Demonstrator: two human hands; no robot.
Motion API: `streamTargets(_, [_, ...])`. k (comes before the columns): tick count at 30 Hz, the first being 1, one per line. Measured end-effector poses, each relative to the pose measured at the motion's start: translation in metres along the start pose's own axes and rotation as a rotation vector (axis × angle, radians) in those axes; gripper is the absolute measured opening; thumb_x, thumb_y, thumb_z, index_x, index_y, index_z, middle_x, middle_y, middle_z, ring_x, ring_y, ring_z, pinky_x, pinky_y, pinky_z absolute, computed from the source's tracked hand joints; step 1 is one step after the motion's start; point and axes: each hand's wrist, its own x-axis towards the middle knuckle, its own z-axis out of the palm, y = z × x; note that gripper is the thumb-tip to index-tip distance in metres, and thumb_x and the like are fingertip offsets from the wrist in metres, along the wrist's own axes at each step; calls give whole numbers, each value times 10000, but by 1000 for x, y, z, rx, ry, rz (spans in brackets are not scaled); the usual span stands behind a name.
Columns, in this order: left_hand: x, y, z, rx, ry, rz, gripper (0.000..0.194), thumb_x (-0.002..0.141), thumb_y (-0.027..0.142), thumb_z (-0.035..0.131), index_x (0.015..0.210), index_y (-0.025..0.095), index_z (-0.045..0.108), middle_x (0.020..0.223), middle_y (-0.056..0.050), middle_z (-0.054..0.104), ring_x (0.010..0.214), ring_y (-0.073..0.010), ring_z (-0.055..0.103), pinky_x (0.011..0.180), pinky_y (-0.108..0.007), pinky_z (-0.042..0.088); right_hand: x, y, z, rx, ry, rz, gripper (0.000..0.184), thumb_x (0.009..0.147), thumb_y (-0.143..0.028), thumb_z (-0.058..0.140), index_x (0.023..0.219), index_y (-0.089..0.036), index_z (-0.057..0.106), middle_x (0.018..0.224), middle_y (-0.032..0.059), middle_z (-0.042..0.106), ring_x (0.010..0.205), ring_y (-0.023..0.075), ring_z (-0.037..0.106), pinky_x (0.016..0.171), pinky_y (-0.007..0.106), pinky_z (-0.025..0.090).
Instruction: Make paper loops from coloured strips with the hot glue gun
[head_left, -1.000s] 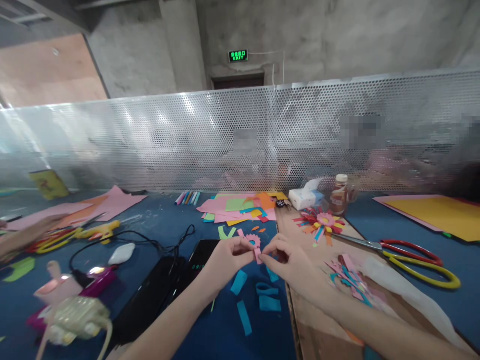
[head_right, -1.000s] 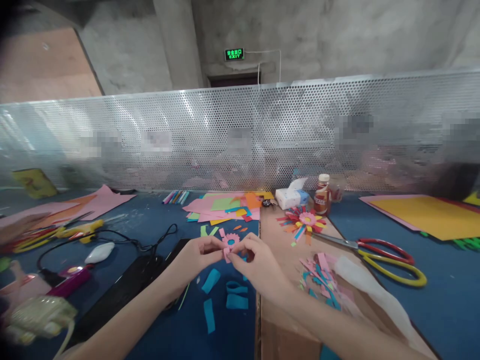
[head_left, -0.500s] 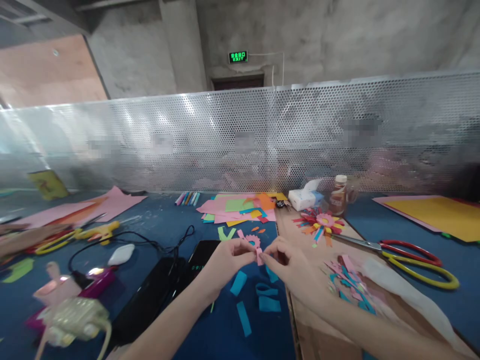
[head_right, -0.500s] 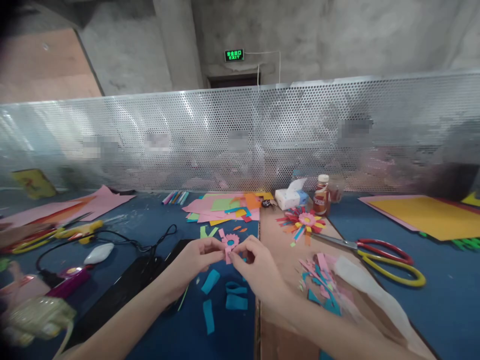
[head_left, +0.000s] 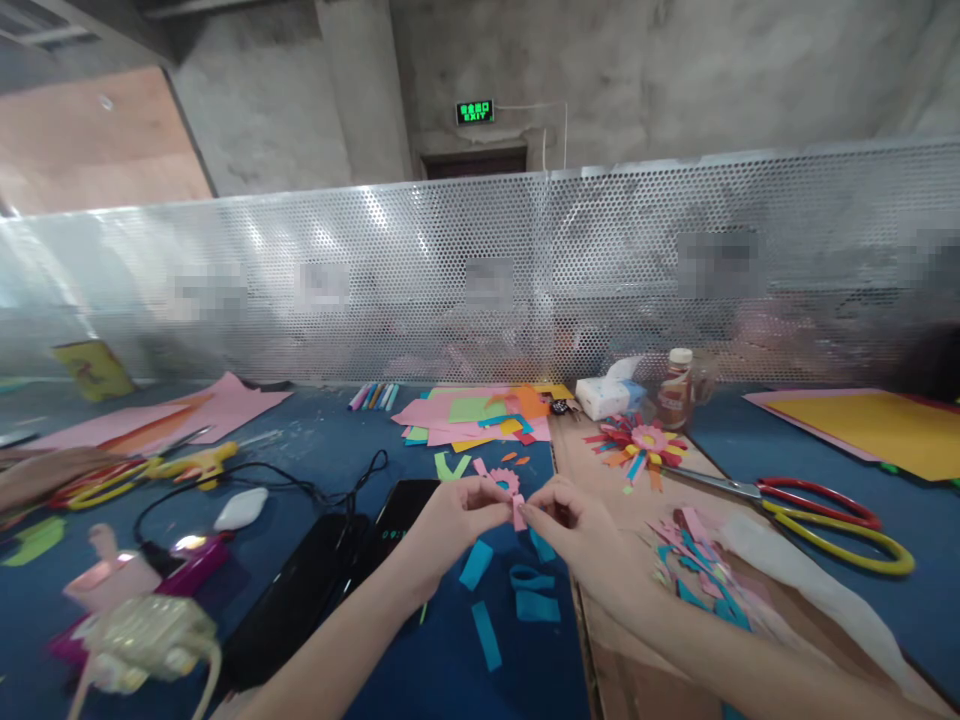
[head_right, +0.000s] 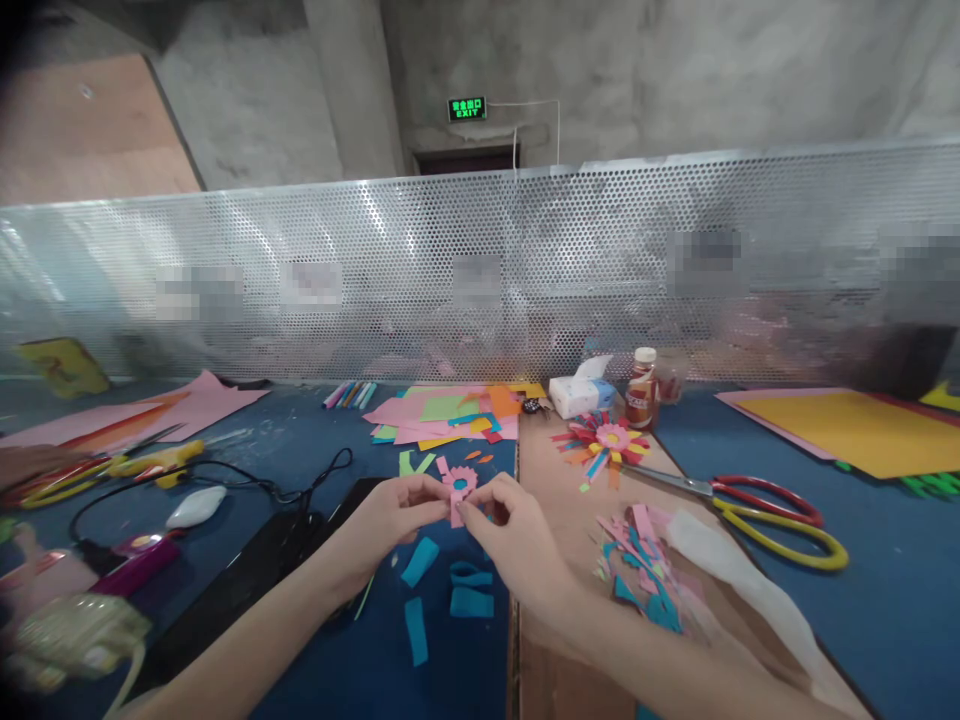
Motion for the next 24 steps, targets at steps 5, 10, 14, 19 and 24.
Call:
streamTargets(5, [1,-1,0,1,0,1,117,630,254,617,695,159,637,677,12,615,545,-84,458,474,-189,286,1,0,1,6,-8,16,219,794,-327,506,672,-169,595,686,4,495,622,122,447,565,241,351])
streamTargets(10, [0,-2,-1,3,-5,6,103,632,241,607,688,160,637,663,20,609,535,-76,450,479,-188,291,1,-1,0,5,-9,20,229,796,-334,501,664,-172,593,674,-4,472,612,117,440,557,237,344])
streamTargets(14, [0,-2,-1,10,-5,5,107,629,246,607,681,156,635,662,18,610,541,-77,452,480,-187,291,0,-2,0,4,-8,15,222,789,-326,510,647,-174,587,660,-14,446,599,112,417,553,235,329])
streamTargets(19, [1,-1,0,17,-11,4,115,630,248,603,690,156,639,645,18,608,549,-81,460,482,-186,291,0,-2,0,5,-6,12,233,795,-332,508,643,-174,589,653,-15,446,588,108,409,543,234,320])
streamTargets(24, [0,0,0,23,-6,12,94,630,233,599,679,159,633,655,17,613,576,-89,476,486,-184,291,0,0,0,8,0,14,227,788,-332,514,647,-171,590,662,-7,461,597,112,418,547,237,328])
